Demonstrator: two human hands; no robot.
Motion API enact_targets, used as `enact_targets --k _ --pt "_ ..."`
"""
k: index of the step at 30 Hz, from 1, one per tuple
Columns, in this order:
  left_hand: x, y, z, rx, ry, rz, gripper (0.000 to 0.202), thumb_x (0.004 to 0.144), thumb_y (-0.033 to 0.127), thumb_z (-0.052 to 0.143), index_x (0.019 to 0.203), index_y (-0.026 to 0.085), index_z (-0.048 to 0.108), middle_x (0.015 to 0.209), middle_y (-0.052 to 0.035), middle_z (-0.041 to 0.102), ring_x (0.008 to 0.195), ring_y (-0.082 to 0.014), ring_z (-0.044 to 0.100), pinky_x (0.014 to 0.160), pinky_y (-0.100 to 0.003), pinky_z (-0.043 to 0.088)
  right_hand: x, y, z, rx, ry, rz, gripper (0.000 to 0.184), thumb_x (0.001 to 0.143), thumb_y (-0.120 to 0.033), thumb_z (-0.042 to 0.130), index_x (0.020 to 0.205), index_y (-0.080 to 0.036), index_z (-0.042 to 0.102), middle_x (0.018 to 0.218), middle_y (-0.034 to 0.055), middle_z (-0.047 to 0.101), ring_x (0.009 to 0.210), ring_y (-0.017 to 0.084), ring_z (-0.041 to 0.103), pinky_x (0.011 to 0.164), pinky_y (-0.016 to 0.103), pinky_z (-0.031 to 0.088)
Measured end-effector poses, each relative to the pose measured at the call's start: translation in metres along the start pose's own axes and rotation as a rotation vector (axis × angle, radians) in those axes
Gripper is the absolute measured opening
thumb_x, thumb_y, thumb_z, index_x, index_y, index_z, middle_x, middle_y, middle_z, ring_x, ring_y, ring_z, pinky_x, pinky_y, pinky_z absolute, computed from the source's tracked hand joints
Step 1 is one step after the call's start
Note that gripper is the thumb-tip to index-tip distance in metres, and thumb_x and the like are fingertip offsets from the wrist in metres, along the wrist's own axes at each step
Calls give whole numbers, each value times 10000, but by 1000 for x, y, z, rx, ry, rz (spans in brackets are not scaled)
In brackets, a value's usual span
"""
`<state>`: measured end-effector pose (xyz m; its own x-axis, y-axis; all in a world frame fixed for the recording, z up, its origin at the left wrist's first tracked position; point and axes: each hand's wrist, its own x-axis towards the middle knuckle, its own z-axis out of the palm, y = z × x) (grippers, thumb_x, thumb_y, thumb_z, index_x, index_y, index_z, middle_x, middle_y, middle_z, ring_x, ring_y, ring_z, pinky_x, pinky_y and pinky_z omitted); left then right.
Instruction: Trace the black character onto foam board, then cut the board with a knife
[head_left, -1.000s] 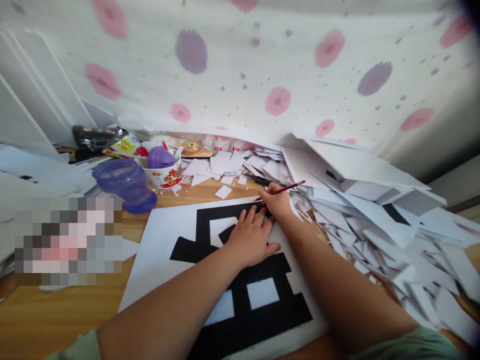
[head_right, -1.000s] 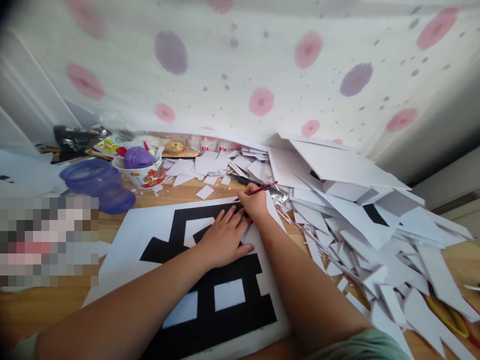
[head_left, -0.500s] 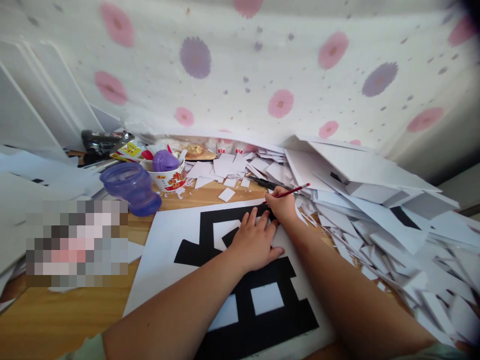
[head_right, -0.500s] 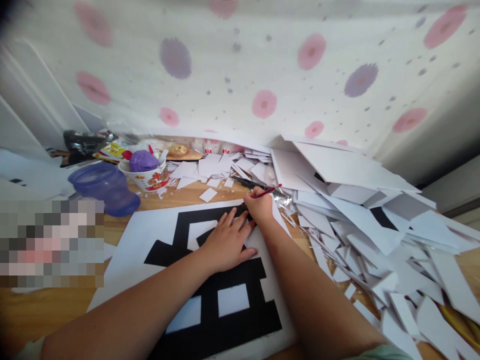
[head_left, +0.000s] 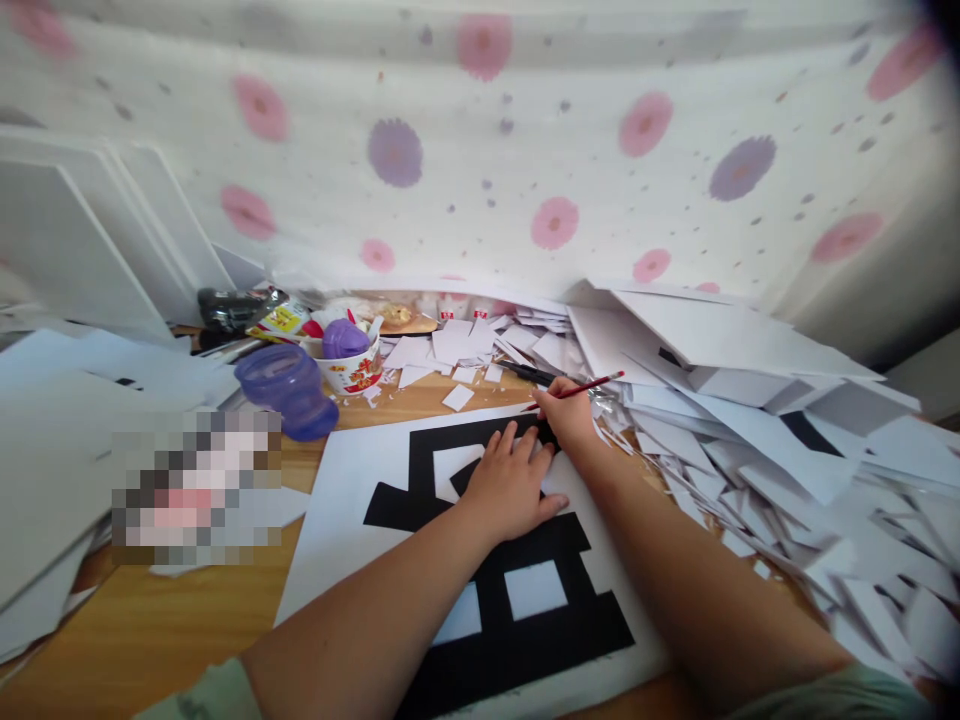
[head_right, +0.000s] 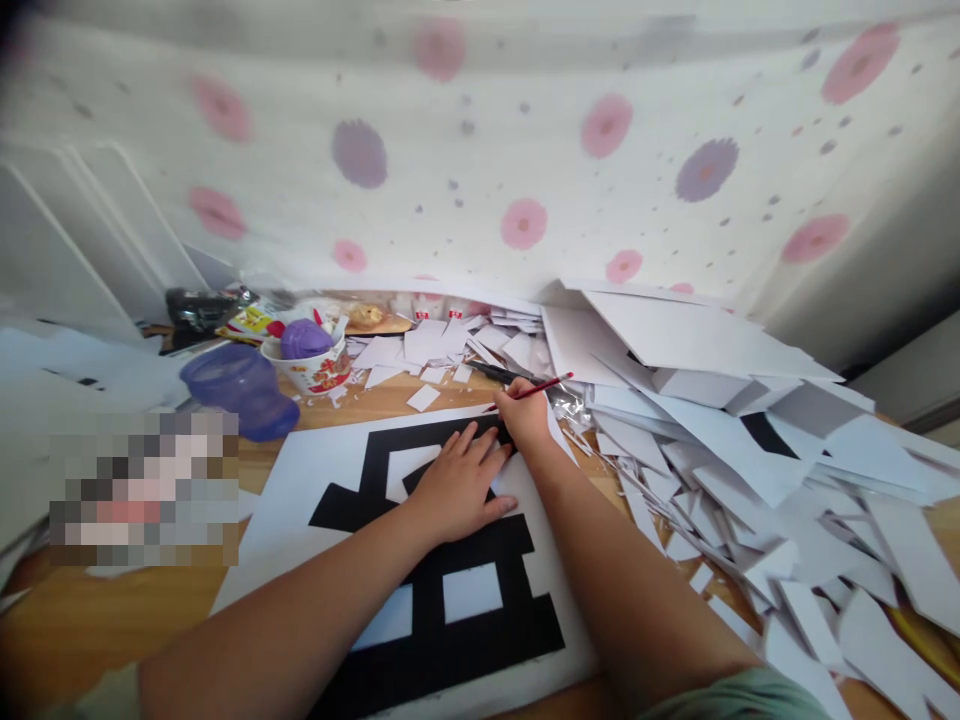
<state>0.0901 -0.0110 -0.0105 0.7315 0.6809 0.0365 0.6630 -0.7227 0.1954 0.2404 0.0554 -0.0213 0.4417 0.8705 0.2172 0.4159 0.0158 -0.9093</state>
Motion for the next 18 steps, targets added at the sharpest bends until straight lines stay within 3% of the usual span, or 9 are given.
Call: enact_targets --k 6,12,18 --pt "-12 -3 -12 62 -88 -28 705 872 634 365 1450 235 304 1549 -105 228 1412 -392 151 1115 -544 208 -1 -1 0 49 -31 -24 264 706 -420 599 580 -234 461 409 -62 488 420 145 473 458 257 353" --pt "-44 -35 -35 100 -201 -71 751 818 622 507 1442 238 341 1523 -173 261 1376 -427 241 1038 -545 333 -4 -1 1 105 -54 -6 200 686 -324 592 593 -230 441 403 -79 476 405 127 452 435 235 327" --pt "-64 -48 -25 136 -94 -86 719 844 651 427 1441 259 350 1523 -162 267 1391 -409 212 1093 -542 251 -2 -4 2 106 -38 25 240 690 -330 577 557 -229 404 380 -74 476 380 116 433 421 226 333"
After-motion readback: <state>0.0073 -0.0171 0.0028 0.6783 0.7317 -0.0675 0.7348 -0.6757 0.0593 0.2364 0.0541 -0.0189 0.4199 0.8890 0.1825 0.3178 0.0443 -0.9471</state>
